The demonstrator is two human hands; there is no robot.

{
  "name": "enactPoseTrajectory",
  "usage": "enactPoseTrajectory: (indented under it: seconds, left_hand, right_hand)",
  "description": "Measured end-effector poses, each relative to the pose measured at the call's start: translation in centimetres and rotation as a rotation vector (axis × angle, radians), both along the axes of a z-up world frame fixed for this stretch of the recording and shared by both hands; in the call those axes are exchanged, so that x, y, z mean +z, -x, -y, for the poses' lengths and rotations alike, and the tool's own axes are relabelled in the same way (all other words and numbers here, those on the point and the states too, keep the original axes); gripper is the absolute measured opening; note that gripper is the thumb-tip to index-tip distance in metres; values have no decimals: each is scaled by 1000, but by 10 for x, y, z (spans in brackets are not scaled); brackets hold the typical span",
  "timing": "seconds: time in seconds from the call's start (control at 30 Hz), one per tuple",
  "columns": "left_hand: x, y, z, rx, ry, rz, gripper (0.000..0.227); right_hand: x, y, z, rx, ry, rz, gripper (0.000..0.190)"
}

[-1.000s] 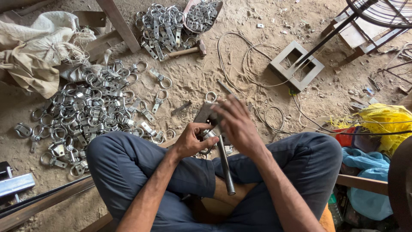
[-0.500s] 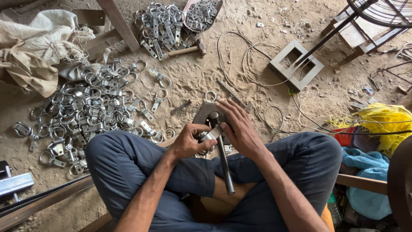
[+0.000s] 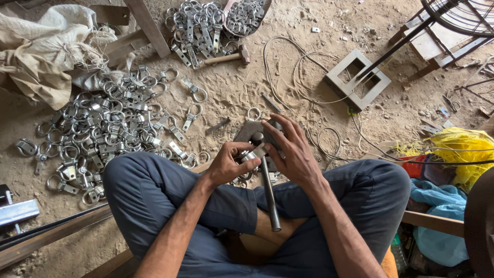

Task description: The person sits on the floor and repeatedly hammers small metal parts using a hammer and a metal die. They pick up individual pieces, place them on the die, and strike them with the hammer to shape or flatten them.

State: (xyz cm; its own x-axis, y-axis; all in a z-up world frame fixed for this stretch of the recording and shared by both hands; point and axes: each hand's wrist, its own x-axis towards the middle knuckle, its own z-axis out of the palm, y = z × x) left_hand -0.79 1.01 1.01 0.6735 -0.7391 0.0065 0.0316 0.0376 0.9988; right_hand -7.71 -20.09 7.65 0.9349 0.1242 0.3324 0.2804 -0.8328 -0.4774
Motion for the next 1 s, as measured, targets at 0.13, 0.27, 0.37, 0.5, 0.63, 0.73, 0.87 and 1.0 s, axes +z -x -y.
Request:
enactPoseTrajectory:
  seconds: [0.13, 0.27, 0.37, 0.5, 0.63, 0.73, 0.87, 1.0]
  left_hand:
    - [3, -3, 4, 21, -28, -9, 39]
    - [2, -11, 3, 113, -63, 39, 46]
    - [0, -11, 4, 100, 27, 41, 47]
    - [0, -10, 2, 48, -117, 51, 46]
    - [3, -5, 0, 50, -39, 39, 43]
    - [2, -8, 1, 57, -23, -2, 42]
    - [-1, -8, 3, 72, -81, 24, 40]
    - [0, -10, 4, 68, -49, -1, 43]
  right_hand:
    - [-17, -2, 9, -107, 29, 128, 57]
    - [-21, 3, 15, -242, -122, 312, 61]
    - [-19, 8, 12, -185, -147, 322, 67]
    - [-20, 3, -4, 38, -82, -87, 65]
    - [-2, 0, -4, 166, -88, -234, 69]
    - [6, 1, -5, 143, -47, -149, 81]
    - [-5, -2, 1, 44, -95, -139, 69]
    - [-8, 5, 11, -166, -162, 233, 59]
